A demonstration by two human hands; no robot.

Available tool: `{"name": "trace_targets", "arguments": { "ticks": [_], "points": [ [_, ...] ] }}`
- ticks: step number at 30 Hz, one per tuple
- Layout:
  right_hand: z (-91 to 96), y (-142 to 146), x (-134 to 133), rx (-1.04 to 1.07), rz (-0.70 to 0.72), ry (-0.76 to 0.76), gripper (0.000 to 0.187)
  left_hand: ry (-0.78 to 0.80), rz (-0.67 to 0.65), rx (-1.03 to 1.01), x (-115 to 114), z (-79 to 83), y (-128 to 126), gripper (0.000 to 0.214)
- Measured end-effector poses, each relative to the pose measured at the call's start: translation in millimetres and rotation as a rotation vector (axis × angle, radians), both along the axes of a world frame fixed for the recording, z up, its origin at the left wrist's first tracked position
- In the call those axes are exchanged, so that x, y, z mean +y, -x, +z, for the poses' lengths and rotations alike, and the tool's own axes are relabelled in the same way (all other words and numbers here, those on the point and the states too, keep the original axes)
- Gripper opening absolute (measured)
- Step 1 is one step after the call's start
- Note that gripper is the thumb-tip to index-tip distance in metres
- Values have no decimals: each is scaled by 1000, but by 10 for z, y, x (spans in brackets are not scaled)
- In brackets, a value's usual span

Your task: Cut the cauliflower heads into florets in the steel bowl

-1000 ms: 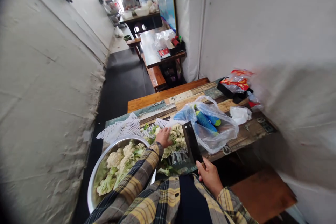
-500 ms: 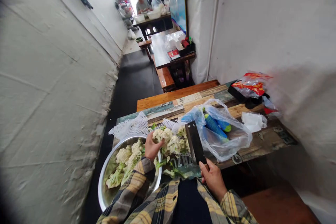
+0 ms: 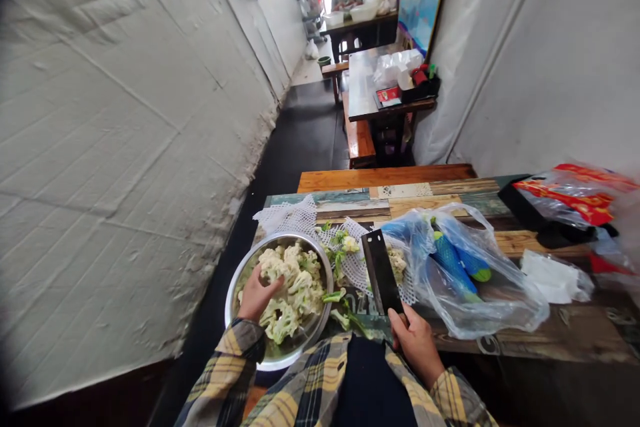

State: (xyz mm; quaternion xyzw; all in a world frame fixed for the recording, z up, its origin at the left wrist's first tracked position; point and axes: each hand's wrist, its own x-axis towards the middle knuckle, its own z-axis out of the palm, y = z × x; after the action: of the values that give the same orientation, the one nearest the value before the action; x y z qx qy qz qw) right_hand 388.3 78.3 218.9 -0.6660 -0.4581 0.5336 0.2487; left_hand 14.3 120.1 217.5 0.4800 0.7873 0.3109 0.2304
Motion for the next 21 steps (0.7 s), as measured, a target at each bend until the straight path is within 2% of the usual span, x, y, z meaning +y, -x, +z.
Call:
{"name": "trace_targets", "arguments": {
  "ticks": [3, 5, 7, 10, 14, 17, 19, 21],
  "points": [
    [-30, -2, 17, -19, 34, -10, 38, 119, -117, 196, -164, -102, 189, 51],
    [-37, 2, 25, -49, 59, -32, 39, 178, -169, 313, -216, -163, 183, 51],
    [-30, 12, 28, -67, 74, -49, 39, 217, -199, 399, -227, -186, 69, 52],
    [-8, 26, 17, -59, 75, -54, 38, 237, -236, 506, -202, -148, -240, 55],
    [13, 28, -18, -46, 54, -39, 37, 238, -511, 469, -187, -96, -692, 48],
    [34, 24, -37, -57, 39, -39, 39, 240, -685, 434, -209, -152, -932, 41],
    [49, 24, -43, -62, 37, -37, 41, 273, -720, 397, -228, -232, -1033, 33],
    [60, 28, -46, -67, 36, -32, 42, 323, -679, 304, -246, -322, -1089, 18]
  ]
}}
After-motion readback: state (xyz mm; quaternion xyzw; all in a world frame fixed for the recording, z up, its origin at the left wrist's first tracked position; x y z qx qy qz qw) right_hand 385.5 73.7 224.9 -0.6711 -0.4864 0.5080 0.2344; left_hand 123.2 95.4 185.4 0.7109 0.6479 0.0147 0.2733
